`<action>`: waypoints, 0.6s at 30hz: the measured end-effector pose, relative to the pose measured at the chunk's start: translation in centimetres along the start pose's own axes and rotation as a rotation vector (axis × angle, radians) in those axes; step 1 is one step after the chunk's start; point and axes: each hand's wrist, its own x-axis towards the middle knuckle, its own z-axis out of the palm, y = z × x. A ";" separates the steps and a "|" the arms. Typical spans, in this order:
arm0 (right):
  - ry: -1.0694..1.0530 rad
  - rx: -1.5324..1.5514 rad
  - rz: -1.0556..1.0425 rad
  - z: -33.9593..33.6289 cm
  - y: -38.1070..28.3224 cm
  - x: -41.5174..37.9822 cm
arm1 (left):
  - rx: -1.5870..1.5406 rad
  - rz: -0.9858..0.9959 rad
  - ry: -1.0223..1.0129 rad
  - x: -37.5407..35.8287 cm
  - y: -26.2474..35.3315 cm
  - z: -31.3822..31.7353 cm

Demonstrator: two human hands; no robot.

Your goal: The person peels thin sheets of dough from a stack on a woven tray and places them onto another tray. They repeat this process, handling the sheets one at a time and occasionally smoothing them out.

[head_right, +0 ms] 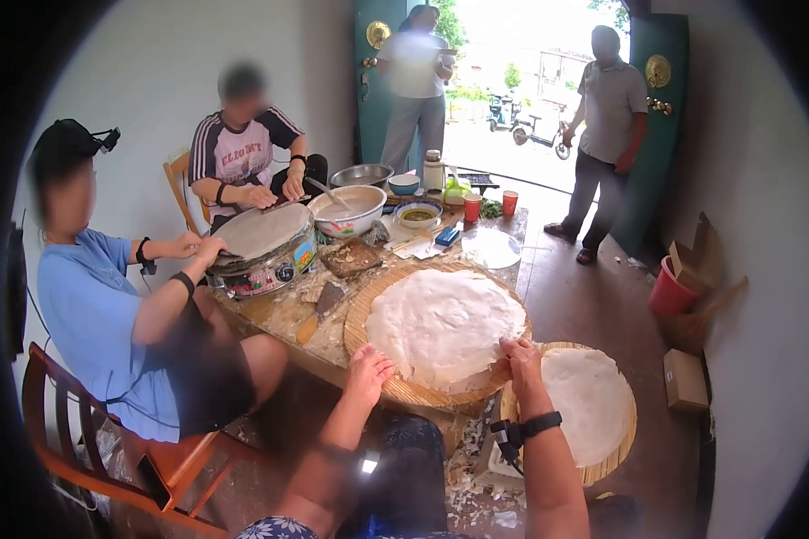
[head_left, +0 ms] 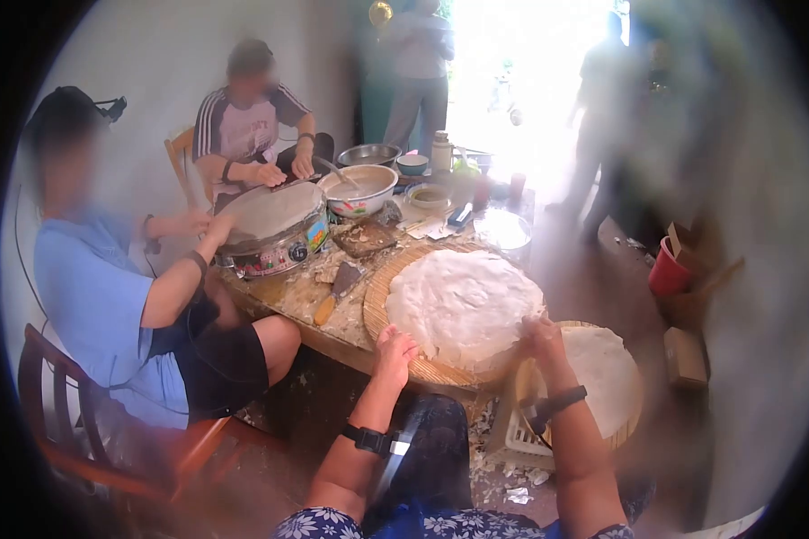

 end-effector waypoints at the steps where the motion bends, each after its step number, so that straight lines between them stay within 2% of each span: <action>1: 0.034 0.024 -0.076 0.8 -0.6 -0.6 | 0.002 -0.008 0.000 -0.3 0.1 0.1; 4: 0.066 0.028 -0.030 0.7 -0.6 0.2 | -0.001 -0.030 -0.009 -0.5 0.0 0.3; 8: 0.212 0.043 -0.001 -0.4 -1.8 0.4 | -0.019 -0.011 -0.042 -2.6 -0.3 1.3; 11: 0.256 0.083 -0.054 -3.6 -1.8 1.4 | -0.048 -0.121 -0.145 -5.2 -1.4 2.5; 15: 0.352 0.087 -0.097 -6.2 -1.8 2.2 | -0.027 -0.396 -0.340 -8.9 -2.8 4.7; 18: 0.275 0.001 -0.205 -7.1 -2.5 2.1 | -0.066 -0.549 -0.449 -10.2 -5.5 5.4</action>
